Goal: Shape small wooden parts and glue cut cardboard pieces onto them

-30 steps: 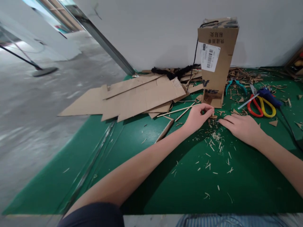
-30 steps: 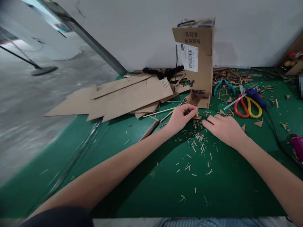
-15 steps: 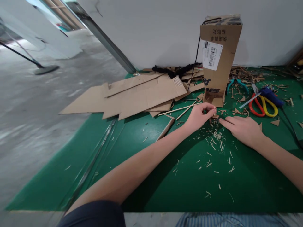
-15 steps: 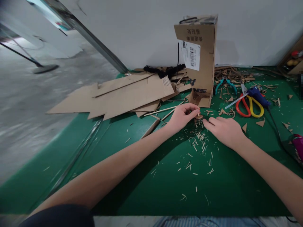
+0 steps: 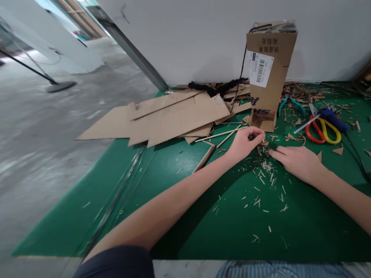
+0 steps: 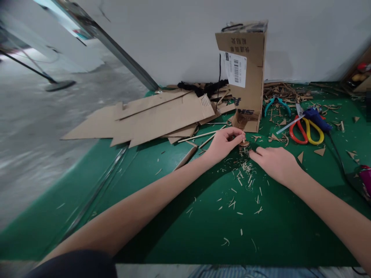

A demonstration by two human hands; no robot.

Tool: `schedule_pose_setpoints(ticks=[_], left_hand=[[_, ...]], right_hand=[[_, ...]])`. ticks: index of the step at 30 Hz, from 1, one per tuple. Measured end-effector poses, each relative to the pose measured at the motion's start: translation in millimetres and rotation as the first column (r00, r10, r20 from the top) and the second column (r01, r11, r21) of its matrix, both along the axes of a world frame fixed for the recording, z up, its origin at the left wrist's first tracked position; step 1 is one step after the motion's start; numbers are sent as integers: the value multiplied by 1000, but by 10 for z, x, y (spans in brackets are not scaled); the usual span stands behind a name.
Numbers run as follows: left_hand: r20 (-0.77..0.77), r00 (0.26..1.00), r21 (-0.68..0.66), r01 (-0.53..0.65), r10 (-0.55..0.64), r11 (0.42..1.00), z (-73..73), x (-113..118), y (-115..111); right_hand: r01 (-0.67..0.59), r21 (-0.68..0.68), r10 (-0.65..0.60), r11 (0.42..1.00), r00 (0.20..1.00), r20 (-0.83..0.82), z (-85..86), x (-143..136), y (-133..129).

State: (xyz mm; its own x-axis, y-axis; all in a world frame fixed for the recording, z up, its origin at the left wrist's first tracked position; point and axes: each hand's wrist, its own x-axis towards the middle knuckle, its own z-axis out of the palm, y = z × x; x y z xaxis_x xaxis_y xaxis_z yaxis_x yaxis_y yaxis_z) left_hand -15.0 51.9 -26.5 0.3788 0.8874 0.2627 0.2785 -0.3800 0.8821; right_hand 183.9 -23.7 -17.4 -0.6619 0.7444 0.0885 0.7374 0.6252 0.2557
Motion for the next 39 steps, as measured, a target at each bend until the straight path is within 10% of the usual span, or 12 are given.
schedule_pose_setpoints(ticks=[26, 39], left_hand=[[-8, 1000, 3, 5, -5, 1000, 5, -4, 7], [-14, 1000, -8, -16, 16, 1000, -6, -5, 6]], right_hand=[[7, 163, -4, 987, 1000, -19, -38, 43, 13], [27, 14, -27, 1000, 999, 16, 59, 1, 18]])
